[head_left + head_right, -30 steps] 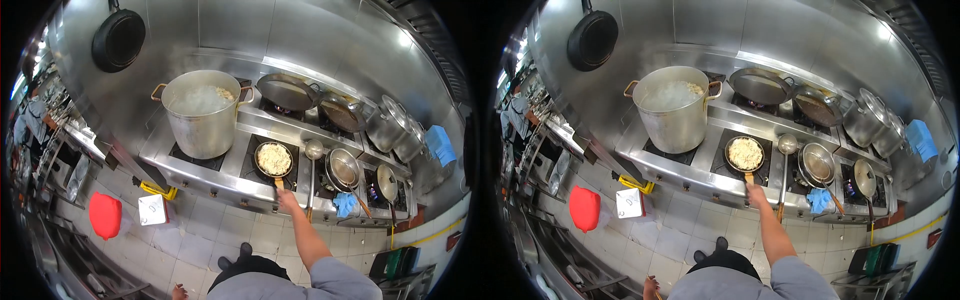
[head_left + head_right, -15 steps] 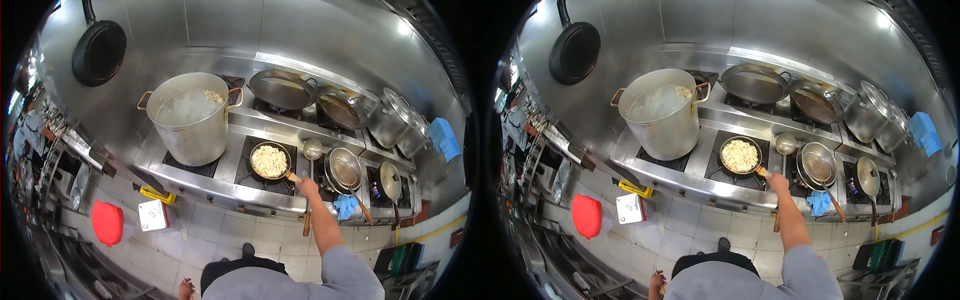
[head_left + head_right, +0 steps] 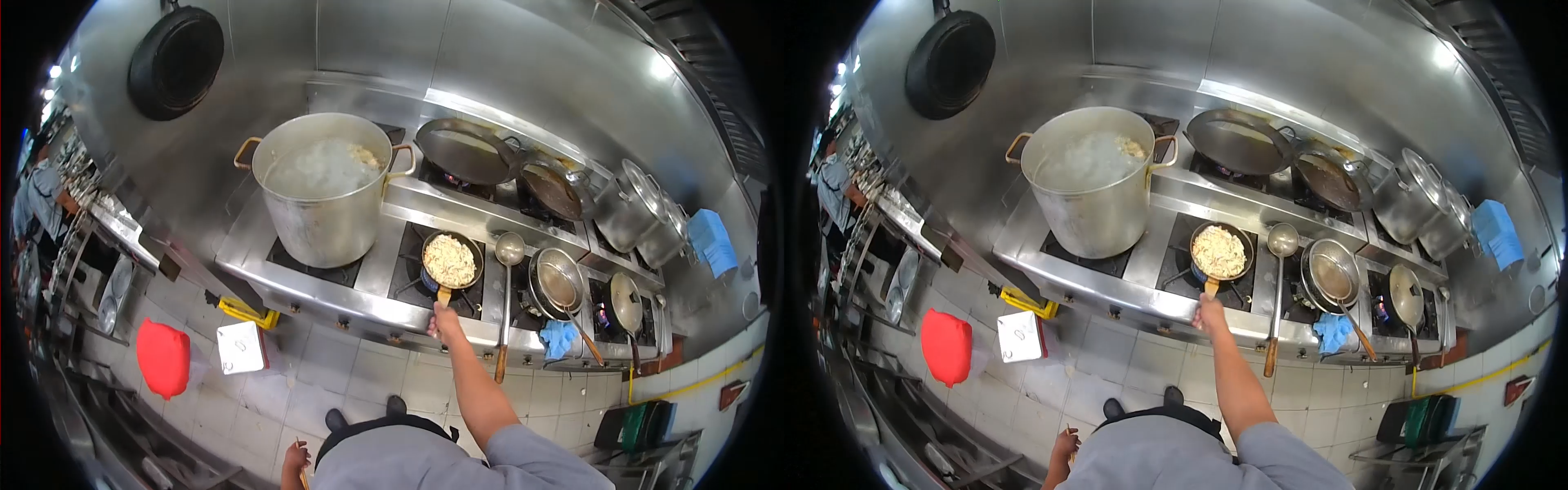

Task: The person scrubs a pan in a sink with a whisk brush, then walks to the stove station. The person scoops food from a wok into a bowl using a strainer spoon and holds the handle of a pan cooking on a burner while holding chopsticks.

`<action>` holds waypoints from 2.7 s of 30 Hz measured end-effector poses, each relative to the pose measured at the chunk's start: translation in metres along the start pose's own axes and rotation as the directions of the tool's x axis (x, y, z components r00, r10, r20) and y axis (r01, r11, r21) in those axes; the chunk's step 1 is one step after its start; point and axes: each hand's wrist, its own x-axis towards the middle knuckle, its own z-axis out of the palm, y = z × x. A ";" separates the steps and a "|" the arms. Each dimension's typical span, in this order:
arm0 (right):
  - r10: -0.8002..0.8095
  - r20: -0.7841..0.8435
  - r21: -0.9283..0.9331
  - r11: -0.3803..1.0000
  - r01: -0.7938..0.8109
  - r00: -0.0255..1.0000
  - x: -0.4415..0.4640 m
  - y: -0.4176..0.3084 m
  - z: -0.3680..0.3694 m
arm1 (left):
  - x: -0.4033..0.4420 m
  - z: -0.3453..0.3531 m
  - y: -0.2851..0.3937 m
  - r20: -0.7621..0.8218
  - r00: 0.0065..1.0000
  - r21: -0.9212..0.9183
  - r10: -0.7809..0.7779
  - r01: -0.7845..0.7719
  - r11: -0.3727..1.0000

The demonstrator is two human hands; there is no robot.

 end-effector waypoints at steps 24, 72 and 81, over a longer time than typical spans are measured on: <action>-0.069 -0.119 -0.300 0.954 0.030 0.991 -0.006 0.010 0.001 | 0.010 -0.118 -0.053 -0.043 0.997 -0.107 -0.064 0.059 0.993; 0.167 -0.160 -0.169 0.967 -0.193 0.973 0.068 0.182 0.081 | -0.048 -0.116 -0.167 -0.058 0.948 -0.357 -0.312 0.272 0.893; 0.157 -0.137 -0.195 0.964 -0.182 0.978 0.059 0.177 0.079 | -0.043 -0.115 -0.168 -0.056 0.951 -0.389 -0.303 0.258 0.884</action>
